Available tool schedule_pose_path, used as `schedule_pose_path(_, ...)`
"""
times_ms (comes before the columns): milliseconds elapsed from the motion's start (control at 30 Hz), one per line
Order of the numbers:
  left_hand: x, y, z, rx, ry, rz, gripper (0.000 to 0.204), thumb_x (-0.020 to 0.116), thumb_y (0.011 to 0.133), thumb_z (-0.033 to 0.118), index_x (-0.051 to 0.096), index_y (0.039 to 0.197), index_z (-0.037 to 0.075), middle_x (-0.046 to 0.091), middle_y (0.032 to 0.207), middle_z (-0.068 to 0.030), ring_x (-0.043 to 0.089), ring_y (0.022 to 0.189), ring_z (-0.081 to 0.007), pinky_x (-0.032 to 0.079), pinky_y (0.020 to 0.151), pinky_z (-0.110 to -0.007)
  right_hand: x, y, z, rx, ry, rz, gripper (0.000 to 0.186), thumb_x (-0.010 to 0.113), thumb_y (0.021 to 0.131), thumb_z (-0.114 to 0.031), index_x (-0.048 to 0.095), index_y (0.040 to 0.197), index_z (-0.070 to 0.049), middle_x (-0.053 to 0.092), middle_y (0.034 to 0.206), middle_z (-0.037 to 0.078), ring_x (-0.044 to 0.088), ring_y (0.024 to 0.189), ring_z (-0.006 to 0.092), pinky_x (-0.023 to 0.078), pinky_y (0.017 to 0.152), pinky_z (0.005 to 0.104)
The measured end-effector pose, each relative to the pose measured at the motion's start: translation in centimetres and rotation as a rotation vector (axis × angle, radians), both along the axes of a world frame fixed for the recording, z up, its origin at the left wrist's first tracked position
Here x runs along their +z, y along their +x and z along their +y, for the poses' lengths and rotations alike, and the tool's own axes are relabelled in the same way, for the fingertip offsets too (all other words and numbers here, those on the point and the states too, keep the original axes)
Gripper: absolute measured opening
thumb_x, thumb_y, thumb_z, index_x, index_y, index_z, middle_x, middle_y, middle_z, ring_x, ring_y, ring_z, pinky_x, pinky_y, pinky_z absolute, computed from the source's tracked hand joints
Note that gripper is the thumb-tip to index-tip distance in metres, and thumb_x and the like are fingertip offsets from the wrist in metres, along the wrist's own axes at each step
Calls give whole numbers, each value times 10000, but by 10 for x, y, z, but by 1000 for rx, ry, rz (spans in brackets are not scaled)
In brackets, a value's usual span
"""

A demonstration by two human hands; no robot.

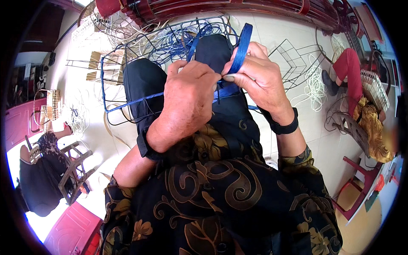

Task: The person ties blue plastic strips onto a wire frame by hand, weaving them through the frame to construct a basket.

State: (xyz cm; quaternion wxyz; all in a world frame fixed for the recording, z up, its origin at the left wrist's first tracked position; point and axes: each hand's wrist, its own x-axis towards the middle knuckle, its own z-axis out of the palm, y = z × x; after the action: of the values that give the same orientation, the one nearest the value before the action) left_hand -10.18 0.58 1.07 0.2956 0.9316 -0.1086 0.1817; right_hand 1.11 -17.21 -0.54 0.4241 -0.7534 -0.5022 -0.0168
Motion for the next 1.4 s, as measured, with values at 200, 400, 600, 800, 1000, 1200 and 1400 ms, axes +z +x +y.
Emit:
schedule_pose_path(200, -10, -1, -2, 9, 14, -47, 233, 647, 705, -6, 689, 933, 12, 587, 777, -89, 586, 771, -282, 442, 709, -389, -6, -11, -3, -70, 54, 66, 88, 756, 785, -108, 733, 857, -64, 698, 833, 29, 599, 937, 233, 429, 925, 370)
schedule_pose_path(400, -23, 1, -5, 11, 48, -232, 260, 659, 669, 7, 693, 927, 15, 558, 724, -70, 579, 732, -266, 445, 674, -373, -9, -21, -3, -141, 149, 19, 102, 768, 734, -74, 673, 772, -70, 641, 752, 19, 581, 894, 222, 402, 899, 349)
schedule_pose_path(600, -10, -3, -10, 36, 89, -195, 243, 659, 681, -51, 676, 919, -2, 622, 850, -107, 616, 833, -287, 447, 800, -400, 2, -18, -5, -100, 83, -55, 73, 754, 774, -108, 693, 806, -81, 663, 829, 27, 585, 894, 222, 408, 894, 352)
schedule_pose_path(800, -10, -7, -18, 72, 101, -194, 256, 651, 664, -63, 674, 912, -3, 632, 909, -104, 605, 926, -280, 401, 894, -397, 4, -1, 2, -26, 90, 5, 179, 689, 859, -233, 599, 796, -92, 565, 742, 51, 574, 795, 232, 381, 864, 383)
schedule_pose_path(1000, -16, -7, -18, 54, 106, -213, 239, 624, 725, -69, 665, 955, -18, 648, 952, -128, 602, 966, -321, 410, 888, -411, 7, 6, 12, -38, -49, -12, 225, 664, 866, -221, 534, 750, -77, 521, 671, 51, 533, 719, 240, 387, 872, 387)
schedule_pose_path(1200, -13, -8, -18, 44, 114, -201, 216, 625, 753, -47, 659, 965, -20, 640, 921, -133, 602, 928, -316, 419, 866, -405, 10, 5, 14, -48, -71, 6, 232, 665, 854, -221, 526, 744, -73, 522, 668, 47, 527, 707, 244, 393, 859, 379)
schedule_pose_path(1400, -9, -4, -11, 43, -33, -5, 168, 643, 812, 6, 683, 975, 2, 635, 807, -140, 612, 751, -295, 473, 693, -378, 6, -10, -10, -3, 91, 329, 74, 677, 877, -72, 660, 912, -9, 684, 891, 60, 622, 923, 150, 491, 805, 291)
